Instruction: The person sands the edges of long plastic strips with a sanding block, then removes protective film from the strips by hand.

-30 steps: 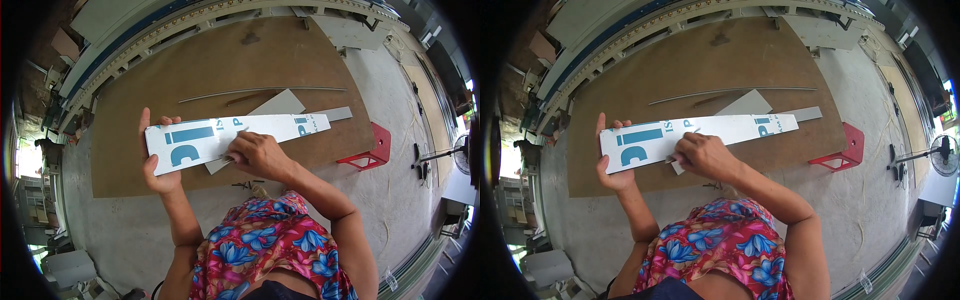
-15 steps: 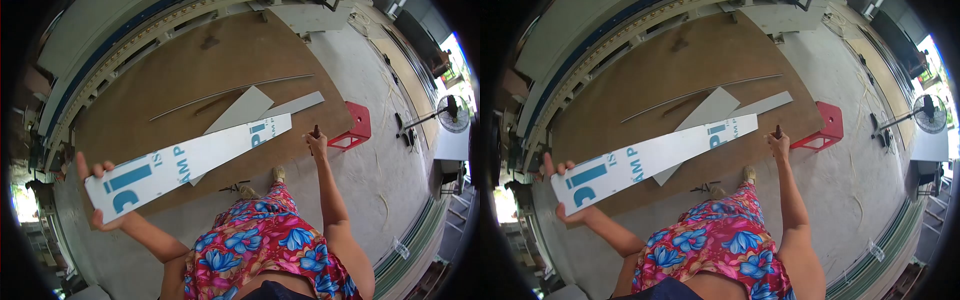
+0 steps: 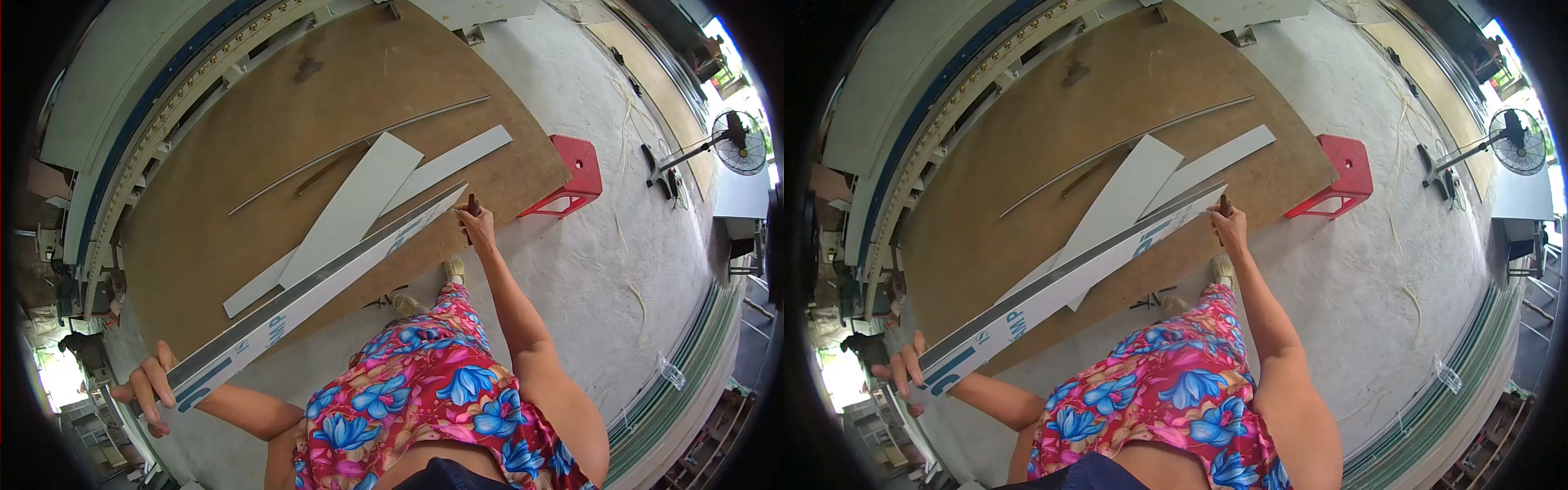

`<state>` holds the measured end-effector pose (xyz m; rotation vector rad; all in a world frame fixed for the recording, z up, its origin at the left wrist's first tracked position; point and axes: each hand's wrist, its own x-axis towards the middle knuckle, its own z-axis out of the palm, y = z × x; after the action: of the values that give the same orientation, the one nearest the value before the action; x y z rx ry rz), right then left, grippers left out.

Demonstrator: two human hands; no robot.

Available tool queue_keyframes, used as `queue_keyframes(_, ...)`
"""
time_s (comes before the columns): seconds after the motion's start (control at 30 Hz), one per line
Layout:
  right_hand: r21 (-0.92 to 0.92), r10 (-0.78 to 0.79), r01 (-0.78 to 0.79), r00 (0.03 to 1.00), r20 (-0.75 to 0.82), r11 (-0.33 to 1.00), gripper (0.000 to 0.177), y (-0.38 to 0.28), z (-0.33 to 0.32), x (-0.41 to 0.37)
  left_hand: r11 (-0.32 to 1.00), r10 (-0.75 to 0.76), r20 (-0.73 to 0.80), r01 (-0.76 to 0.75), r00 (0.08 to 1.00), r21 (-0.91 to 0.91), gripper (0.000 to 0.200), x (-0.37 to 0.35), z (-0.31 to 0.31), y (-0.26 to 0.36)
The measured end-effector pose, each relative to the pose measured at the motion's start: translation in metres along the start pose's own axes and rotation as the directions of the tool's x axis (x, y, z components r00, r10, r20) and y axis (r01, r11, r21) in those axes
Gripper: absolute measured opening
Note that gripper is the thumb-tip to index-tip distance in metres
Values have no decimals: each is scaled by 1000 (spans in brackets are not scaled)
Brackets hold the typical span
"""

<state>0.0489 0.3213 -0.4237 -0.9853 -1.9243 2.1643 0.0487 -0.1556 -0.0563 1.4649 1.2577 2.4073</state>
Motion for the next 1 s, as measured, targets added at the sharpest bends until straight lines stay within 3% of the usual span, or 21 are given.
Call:
queue_keyframes(0.1, 111, 29, -28, 1000, -9, 993, 13, -7, 6, 0, 993, 2, 43, 3, 999, -118, 61, 2, 0, -4)
queue_keyframes(0.2, 41, -57, 57, 998, -14, 998, 13, -13, 8, -2, 982, 9, 47, 0, 999, -189, 57, 8, 6, -8)
queue_keyframes(0.27, 24, -216, 216, 976, 17, 976, 11, -14, 12, -2, 965, -6, 3, 6, 1000, -262, 56, 8, 7, -9)
queue_keyframes(0.37, 49, -335, 331, 935, 119, 942, 11, -47, 24, -24, 847, -208, 12, 186, 978, -498, 60, 8, -4, -1)
queue_keyframes(0.43, 16, -343, 347, 917, 204, 938, 12, -67, 33, -42, 855, -203, -43, 156, 978, -494, 58, 19, 2, -7)
queue_keyframes(0.5, -87, -313, 350, 905, 289, 933, 14, -68, 36, -53, 947, -38, -186, -24, 982, -321, 51, 34, 26, -26)
queue_keyframes(0.6, -254, -512, 559, 827, 232, 789, 15, -71, 41, -68, 976, 38, -366, -112, 930, -184, 50, 30, 18, -26)
queue_keyframes(0.63, -276, -510, 564, 824, 245, 778, 15, -65, 40, -69, 984, 136, -551, -177, 824, -22, 45, 14, 7, -15)
queue_keyframes(0.7, -313, -547, 587, 810, 214, 747, 12, -60, 42, -81, 957, 121, -612, -255, 782, -136, 43, -15, -11, 0)
queue_keyframes(0.77, -340, -580, 611, 790, 200, 715, 11, -50, 45, -92, 928, 85, -780, -333, 620, -164, 32, -36, -11, 3)
queue_keyframes(0.87, -386, -564, 591, 803, 194, 708, 11, -37, 50, -111, 980, 195, -878, -123, 438, 156, 20, -55, -11, -10)
queue_keyframes(0.9, -365, -539, 584, 811, 227, 725, 12, -25, 51, -115, 969, 246, -931, -78, 268, 233, 22, -51, -8, -15)
queue_keyframes(1.0, -295, -459, 553, 824, 332, 779, 14, -7, 45, -124, 978, 1, -743, -156, 669, -138, 26, -70, -20, -14)
